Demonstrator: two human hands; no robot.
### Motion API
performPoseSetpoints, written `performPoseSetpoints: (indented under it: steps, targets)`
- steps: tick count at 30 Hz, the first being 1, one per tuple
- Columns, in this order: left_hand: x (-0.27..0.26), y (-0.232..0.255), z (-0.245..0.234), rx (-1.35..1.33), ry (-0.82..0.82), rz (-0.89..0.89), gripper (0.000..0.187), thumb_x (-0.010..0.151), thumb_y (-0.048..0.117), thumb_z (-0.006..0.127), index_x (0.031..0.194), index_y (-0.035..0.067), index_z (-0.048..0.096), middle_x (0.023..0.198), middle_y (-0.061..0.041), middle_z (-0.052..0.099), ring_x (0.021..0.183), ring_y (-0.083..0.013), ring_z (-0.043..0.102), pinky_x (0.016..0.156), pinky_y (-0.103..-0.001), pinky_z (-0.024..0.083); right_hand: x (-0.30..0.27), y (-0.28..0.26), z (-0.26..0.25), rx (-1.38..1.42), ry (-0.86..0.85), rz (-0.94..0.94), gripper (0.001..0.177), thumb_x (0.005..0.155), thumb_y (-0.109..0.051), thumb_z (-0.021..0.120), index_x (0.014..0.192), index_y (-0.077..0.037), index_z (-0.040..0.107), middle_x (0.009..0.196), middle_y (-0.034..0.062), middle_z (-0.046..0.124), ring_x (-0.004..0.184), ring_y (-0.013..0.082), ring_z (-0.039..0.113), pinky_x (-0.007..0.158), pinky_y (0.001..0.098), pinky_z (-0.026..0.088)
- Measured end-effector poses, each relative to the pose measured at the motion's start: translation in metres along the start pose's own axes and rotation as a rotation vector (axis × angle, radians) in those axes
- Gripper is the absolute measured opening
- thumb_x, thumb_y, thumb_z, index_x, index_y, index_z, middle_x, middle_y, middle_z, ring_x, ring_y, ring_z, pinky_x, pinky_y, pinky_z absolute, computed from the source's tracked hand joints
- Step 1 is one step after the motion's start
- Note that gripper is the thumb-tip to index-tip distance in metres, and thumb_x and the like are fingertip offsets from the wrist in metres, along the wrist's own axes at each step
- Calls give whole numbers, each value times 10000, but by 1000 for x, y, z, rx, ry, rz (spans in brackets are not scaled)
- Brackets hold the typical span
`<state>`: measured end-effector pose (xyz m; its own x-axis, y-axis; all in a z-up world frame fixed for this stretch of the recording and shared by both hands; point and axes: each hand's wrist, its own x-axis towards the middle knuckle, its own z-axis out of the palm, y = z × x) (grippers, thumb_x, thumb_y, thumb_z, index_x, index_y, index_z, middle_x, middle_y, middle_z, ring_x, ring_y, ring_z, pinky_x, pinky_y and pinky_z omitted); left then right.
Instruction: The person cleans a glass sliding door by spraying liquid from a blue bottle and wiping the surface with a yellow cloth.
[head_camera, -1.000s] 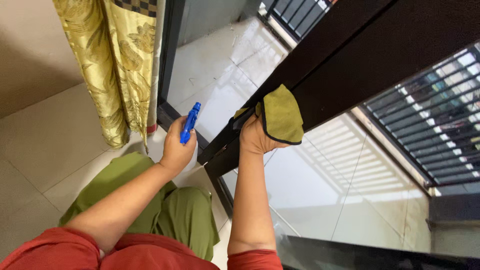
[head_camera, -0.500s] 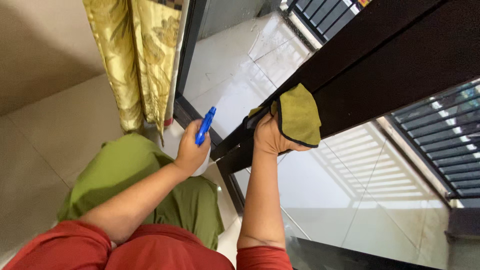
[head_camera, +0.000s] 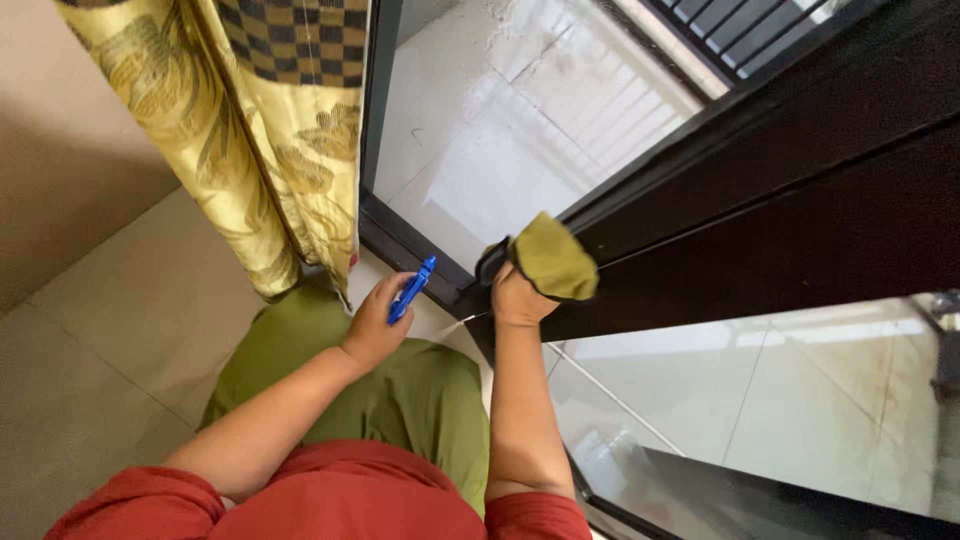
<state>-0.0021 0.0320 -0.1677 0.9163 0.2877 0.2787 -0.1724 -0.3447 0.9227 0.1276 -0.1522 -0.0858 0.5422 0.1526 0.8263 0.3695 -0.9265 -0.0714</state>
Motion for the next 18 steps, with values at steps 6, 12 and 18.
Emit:
performPoseSetpoints:
  steps: [6, 12, 18]
  targets:
    - [8, -8, -6, 15, -82, -6, 437, 843, 30, 653, 1271, 37, 565, 1117, -185, 643, 1065, -363, 629, 932, -414, 509, -21, -27, -11, 141, -213, -10, 374, 871, -176, 645, 1227, -87, 714, 1322, 180, 664, 1265, 440, 580, 1120, 575, 377]
    - [29, 2, -21, -22, -78, 72, 505, 822, 7, 640, 1316, 15, 535, 1211, -205, 626, 1133, -374, 612, 981, -423, 489, 97, -44, -32, 126, 104, 35, 339, 1037, -124, 651, 1353, -1, 627, 1402, 212, 608, 1313, 450, 568, 1191, 552, 401]
    - [35, 24, -37, -162, 80, 25, 511, 895, 22, 622, 1388, 20, 490, 1257, -168, 592, 1176, -300, 627, 1008, -382, 490, 162, -95, 31, -256, -281, 65, 506, 1013, -431, 566, 1500, -325, 476, 1323, 166, 576, 1323, 483, 418, 1113, 774, 201]
